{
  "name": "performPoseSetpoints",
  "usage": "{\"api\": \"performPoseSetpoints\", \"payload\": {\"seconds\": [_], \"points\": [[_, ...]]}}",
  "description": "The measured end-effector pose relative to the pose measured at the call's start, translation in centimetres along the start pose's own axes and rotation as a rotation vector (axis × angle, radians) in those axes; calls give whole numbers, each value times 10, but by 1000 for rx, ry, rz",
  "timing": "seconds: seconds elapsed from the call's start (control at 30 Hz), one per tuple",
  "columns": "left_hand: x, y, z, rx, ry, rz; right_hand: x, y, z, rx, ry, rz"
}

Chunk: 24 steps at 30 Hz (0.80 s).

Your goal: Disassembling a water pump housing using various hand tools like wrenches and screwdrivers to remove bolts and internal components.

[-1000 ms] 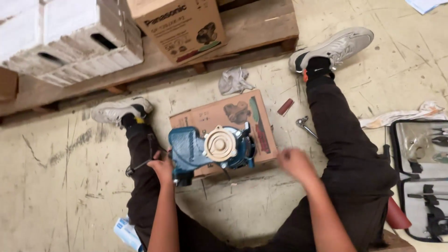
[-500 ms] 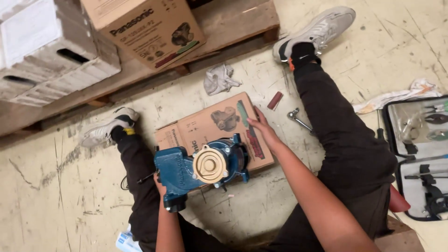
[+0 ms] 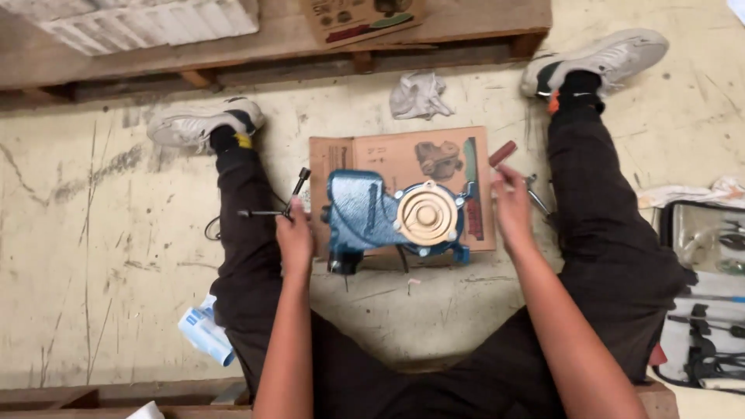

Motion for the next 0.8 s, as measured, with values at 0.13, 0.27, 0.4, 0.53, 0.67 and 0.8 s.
{"api": "performPoseSetpoints", "payload": {"seconds": [0.13, 0.27, 0.4, 0.53, 0.67, 0.8], "points": [[-51, 2, -25, 321, 279, -134, -45, 46, 69, -204, -309, -280], [-92, 57, -115, 559, 323, -106, -53, 102, 141, -361, -392, -229], [-44, 137, -166, 486, 393, 246, -21, 147, 217, -438, -310, 379], [21, 204, -211, 724, -112, 646, 4, 151, 212, -158, -790, 312], [16, 195, -225, 1284, -217, 697, -19, 145, 225, -300, -687, 165], [1, 153, -225, 1153, -375, 809, -31, 130, 231, -198, -928, 102]]}}
Point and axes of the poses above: each hand's wrist, its own y-axis away from the middle knuckle, its own x-axis out of the palm, z = x × y, the point moved 3 cm from there along -y, towards the middle knuckle, and after that the axes turned 3 degrees about y, right-handed, at the moved point
